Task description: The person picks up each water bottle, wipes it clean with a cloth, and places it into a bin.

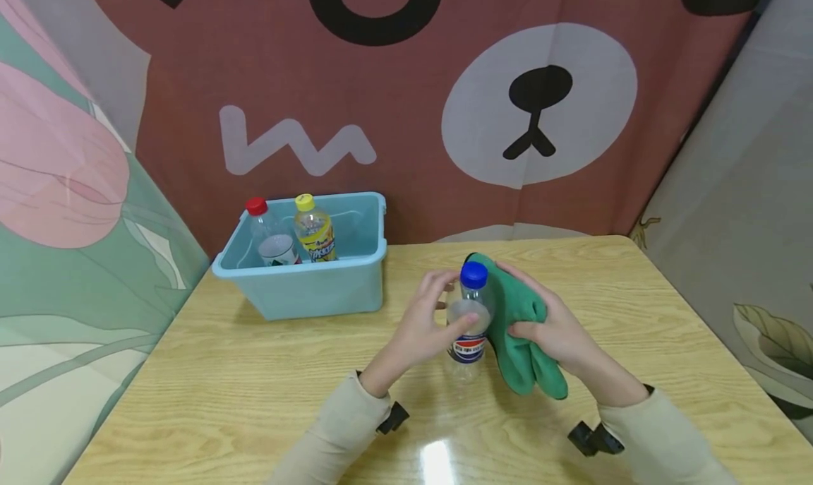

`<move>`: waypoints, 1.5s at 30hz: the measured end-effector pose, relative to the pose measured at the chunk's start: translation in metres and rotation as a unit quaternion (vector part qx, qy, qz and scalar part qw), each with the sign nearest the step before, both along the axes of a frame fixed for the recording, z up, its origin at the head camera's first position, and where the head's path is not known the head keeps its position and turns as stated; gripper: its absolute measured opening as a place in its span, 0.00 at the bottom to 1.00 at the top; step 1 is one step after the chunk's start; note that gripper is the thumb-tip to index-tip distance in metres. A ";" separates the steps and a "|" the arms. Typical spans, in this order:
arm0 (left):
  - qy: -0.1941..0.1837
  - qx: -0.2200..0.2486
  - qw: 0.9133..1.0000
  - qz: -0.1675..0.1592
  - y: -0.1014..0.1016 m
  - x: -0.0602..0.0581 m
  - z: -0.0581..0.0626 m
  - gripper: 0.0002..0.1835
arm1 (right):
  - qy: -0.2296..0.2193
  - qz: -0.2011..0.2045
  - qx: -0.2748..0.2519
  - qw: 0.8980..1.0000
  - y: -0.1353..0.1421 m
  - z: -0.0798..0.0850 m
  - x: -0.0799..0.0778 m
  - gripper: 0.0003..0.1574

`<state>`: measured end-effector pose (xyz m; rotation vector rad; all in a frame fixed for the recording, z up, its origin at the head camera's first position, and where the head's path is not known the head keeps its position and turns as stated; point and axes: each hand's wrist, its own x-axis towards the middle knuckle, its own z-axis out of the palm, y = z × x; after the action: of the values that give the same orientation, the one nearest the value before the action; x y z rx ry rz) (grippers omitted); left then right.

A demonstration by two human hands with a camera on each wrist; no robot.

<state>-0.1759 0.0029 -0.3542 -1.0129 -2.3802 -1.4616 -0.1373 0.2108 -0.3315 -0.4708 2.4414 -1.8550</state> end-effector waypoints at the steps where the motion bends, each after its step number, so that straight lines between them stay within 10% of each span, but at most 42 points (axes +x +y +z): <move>1: 0.003 0.002 1.000 0.004 0.000 0.000 0.000 0.31 | 0.003 -0.002 0.003 1.000 0.000 0.002 0.000 0.53; 19: 0.014 0.028 0.999 -0.007 -0.005 -0.001 0.002 0.24 | 0.007 -0.006 0.019 1.000 -0.014 0.020 -0.001 0.50; 45: 0.024 0.036 0.999 -0.014 -0.006 0.001 -0.002 0.24 | 0.028 0.044 0.064 0.997 -0.011 0.005 -0.009 0.47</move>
<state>-0.1745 -0.0030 -0.3560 -1.0561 -2.2716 -1.5047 -0.1468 0.1999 -0.3269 -0.6188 2.5119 -1.6621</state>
